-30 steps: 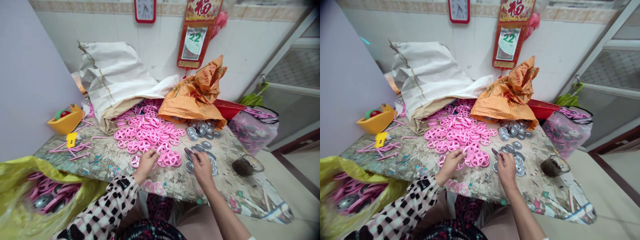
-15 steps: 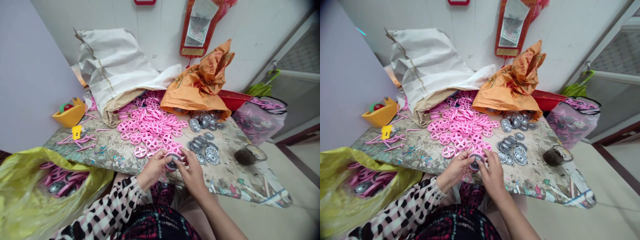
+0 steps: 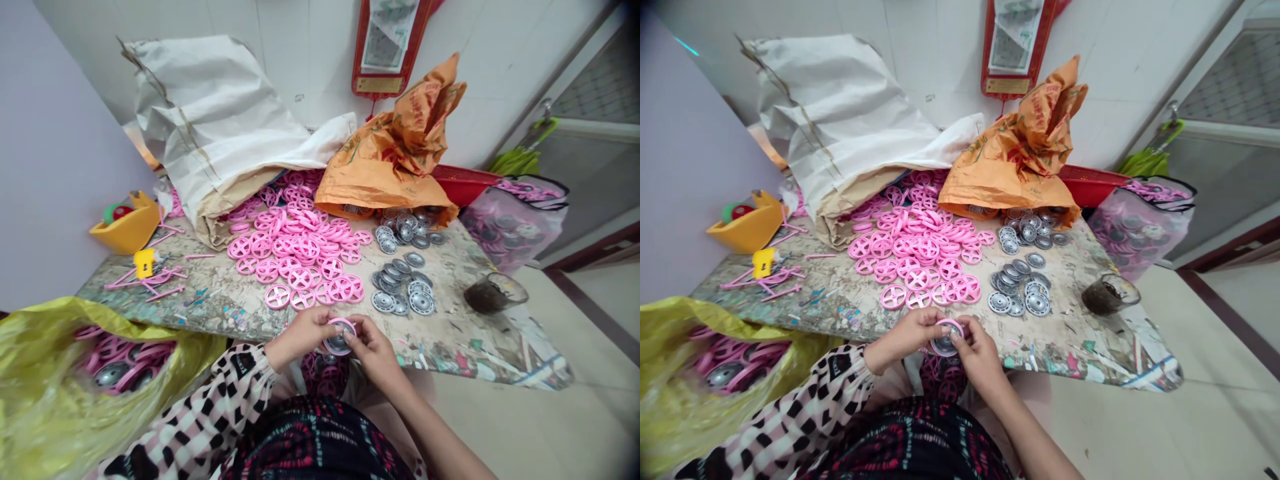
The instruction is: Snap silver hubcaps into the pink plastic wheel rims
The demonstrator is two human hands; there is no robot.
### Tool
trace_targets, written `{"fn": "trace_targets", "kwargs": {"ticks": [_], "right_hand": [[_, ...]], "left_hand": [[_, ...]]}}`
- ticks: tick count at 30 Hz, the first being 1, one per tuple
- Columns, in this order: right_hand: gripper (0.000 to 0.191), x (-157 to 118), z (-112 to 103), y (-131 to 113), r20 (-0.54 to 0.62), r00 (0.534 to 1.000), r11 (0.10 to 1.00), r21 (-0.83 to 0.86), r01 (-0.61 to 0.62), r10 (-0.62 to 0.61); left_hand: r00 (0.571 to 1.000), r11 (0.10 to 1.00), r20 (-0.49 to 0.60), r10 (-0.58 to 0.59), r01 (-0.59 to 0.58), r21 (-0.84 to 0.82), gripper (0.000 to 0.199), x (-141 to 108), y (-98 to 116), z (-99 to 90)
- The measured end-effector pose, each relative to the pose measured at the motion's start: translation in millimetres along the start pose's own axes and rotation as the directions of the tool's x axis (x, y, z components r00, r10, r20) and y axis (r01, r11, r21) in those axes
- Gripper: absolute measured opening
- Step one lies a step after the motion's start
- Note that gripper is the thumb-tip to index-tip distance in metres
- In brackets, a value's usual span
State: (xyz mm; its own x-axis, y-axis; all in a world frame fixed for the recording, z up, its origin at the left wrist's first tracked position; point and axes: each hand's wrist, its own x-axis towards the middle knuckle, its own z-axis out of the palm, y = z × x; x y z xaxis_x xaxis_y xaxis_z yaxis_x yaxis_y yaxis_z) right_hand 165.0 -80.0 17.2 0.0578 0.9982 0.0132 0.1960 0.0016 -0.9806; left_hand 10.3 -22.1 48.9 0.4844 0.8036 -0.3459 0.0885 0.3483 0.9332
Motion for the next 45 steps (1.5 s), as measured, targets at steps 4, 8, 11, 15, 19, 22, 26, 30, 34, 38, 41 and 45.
{"fn": "trace_targets", "kwargs": {"ticks": [4, 8, 11, 15, 19, 22, 26, 30, 34, 38, 41, 45], "right_hand": [[0.035, -10.1, 2.2, 13.6, 0.038, 0.995, 0.995, 0.044, -0.089, 0.088], [0.034, -17.2, 2.4, 13.7, 0.054, 0.994, 0.995, 0.009, -0.096, 0.095], [0.034, -22.2, -3.2, 9.1, 0.099, 0.995, 0.969, -0.244, 0.025, -0.001], [0.034, -9.9, -29.0, 6.8, 0.075, 0.979, 0.736, -0.650, 0.192, -0.189], [0.032, 22.8, -59.0, 8.8, 0.050, 0.962, 0.367, -0.918, 0.151, -0.270], [0.035, 40.6, -68.3, 10.4, 0.074, 0.971, 0.177, -0.977, 0.116, -0.226], [0.027, 48.6, -71.7, 16.3, 0.123, 0.967, 0.126, -0.980, 0.153, -0.222], [0.027, 48.2, -73.4, 15.7, 0.001, 0.927, 0.326, -0.936, 0.133, -0.375], [0.028, 43.4, -53.6, -2.1, -0.235, 0.893, 0.813, -0.544, 0.207, -0.385], [0.029, 31.7, -16.0, -16.2, -0.268, 0.927, 0.950, -0.243, 0.198, -0.262], [0.028, 19.8, 1.3, -15.5, -0.237, 0.924, 0.915, -0.345, 0.209, -0.300], [0.040, 11.6, -0.1, -13.2, -0.216, 0.943, 0.933, -0.312, 0.178, -0.252]], "left_hand": [[0.996, 0.994, 0.019, -0.089, 0.088, 0.060, 0.033, -6.2, -6.2, -2.8], [0.998, 0.986, 0.047, -0.032, 0.023, 0.168, 0.032, -8.3, -12.3, -4.8], [0.985, 0.893, -0.081, 0.152, -0.101, 0.439, 0.026, -3.1, -15.2, -14.9], [0.914, 0.646, -0.131, 0.384, -0.165, 0.745, 0.016, 12.3, -13.0, -26.4], [0.886, 0.396, -0.035, 0.463, -0.171, 0.902, 0.022, 31.4, -6.5, -18.7], [0.882, 0.223, 0.023, 0.470, -0.144, 0.964, 0.022, 45.2, -4.1, -8.3], [0.884, 0.193, 0.071, 0.462, -0.178, 0.965, 0.016, 56.6, -4.1, -7.0], [0.829, 0.538, -0.041, 0.558, -0.323, 0.779, 0.008, 51.7, -4.1, -15.5], [0.935, 0.955, -0.199, 0.292, -0.296, 0.011, 0.017, 33.6, -4.1, -12.1], [0.997, 0.870, -0.046, 0.061, -0.076, -0.486, 0.042, 13.3, -7.0, 2.7], [0.998, 0.832, -0.039, 0.039, -0.054, -0.553, 0.043, 3.2, -10.1, 10.0], [0.998, 0.835, -0.052, 0.027, -0.051, -0.547, 0.038, -2.4, -9.4, 12.0]]}}
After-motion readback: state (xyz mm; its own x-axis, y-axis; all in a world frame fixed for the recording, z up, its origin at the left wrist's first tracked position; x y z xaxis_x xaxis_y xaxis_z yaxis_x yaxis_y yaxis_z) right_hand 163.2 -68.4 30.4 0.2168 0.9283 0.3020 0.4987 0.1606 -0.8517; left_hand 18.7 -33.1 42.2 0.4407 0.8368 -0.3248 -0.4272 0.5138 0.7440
